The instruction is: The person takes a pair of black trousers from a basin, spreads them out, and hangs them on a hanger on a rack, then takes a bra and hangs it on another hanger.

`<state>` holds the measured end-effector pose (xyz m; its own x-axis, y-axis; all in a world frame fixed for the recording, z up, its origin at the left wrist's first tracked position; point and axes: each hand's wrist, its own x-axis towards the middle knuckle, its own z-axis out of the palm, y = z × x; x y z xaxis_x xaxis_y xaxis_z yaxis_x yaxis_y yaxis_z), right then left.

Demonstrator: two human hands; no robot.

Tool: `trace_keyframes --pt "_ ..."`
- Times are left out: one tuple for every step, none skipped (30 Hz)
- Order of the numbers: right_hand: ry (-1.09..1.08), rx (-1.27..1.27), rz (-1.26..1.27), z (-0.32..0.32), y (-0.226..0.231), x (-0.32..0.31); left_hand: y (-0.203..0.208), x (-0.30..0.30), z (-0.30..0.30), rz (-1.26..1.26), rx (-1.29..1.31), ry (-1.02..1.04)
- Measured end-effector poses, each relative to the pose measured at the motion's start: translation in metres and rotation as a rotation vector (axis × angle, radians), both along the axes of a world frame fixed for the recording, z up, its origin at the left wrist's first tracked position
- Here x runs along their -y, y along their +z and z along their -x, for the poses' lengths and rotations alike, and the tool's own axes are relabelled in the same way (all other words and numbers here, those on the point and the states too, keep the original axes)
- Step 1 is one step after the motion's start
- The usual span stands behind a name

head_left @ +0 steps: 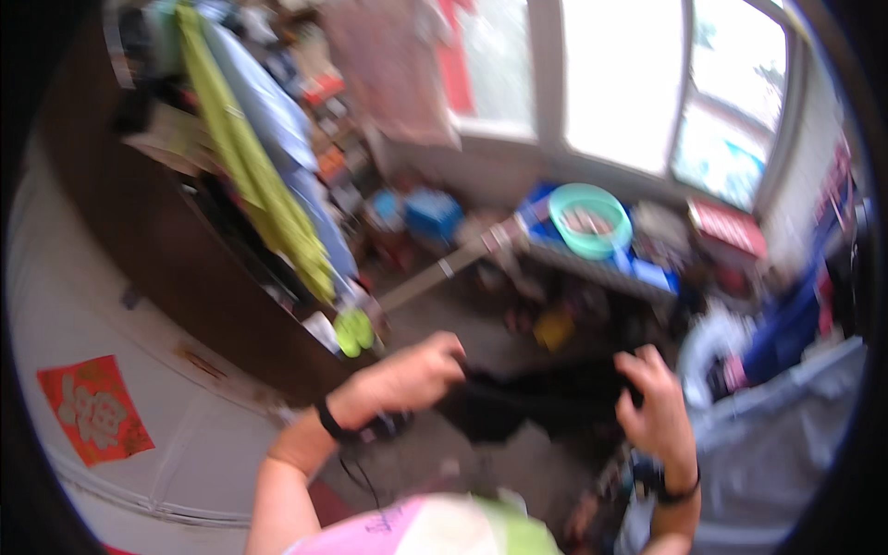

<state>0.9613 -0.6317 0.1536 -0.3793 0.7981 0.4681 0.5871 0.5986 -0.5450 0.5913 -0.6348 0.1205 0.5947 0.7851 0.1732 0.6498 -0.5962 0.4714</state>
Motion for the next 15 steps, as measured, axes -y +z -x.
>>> trace_keyframes --pt "-0.015 0.022 0.030 0.002 0.000 -0.003 -0.010 -0.012 0.005 0.030 0.037 0.001" --pt "-0.064 0.029 0.040 0.000 0.001 0.003 -0.015 -0.020 0.005 0.060 0.077 0.003" --pt "-0.127 0.063 0.214 -0.001 0.010 0.015 -0.019 -0.026 0.004 0.103 0.090 0.075" --pt "-0.132 0.091 0.203 -0.008 0.018 0.020 -0.019 -0.042 -0.004 0.196 0.175 0.169" --pt "-0.130 0.120 0.196 -0.012 0.023 0.024 -0.022 -0.057 -0.010 0.297 0.254 0.271" --pt "-0.125 0.155 0.245 -0.014 0.027 0.032 -0.028 -0.066 -0.015 0.227 0.208 0.282" --pt "-0.124 0.171 0.270 -0.016 0.031 0.040 -0.034 -0.078 -0.022 0.164 0.191 0.316" --pt "-0.113 0.202 0.254 -0.017 0.029 0.045 -0.043 -0.090 -0.025 0.123 0.141 0.369" --pt "-0.108 0.235 0.241 -0.021 0.026 0.049 -0.044 -0.099 -0.035 0.082 0.095 0.415" --pt "-0.129 0.270 0.223 -0.020 0.022 0.050 -0.043 -0.105 -0.040 0.093 0.117 0.476" --pt "-0.135 0.300 0.196 -0.019 0.016 0.051 -0.041 -0.107 -0.039 0.077 0.091 0.421" --pt "-0.144 0.306 0.171 -0.019 0.010 0.050 -0.041 -0.111 -0.040 0.002 0.112 0.332" --pt "-0.152 0.313 0.145 -0.020 0.007 0.051 -0.043 -0.114 -0.041 -0.073 0.133 0.244" --pt "-0.217 0.330 0.159 -0.025 0.008 0.062 -0.049 -0.116 -0.051 -0.018 0.172 0.161" --pt "-0.290 0.344 0.175 -0.028 0.008 0.076 -0.053 -0.113 -0.067 -0.018 0.204 0.083"
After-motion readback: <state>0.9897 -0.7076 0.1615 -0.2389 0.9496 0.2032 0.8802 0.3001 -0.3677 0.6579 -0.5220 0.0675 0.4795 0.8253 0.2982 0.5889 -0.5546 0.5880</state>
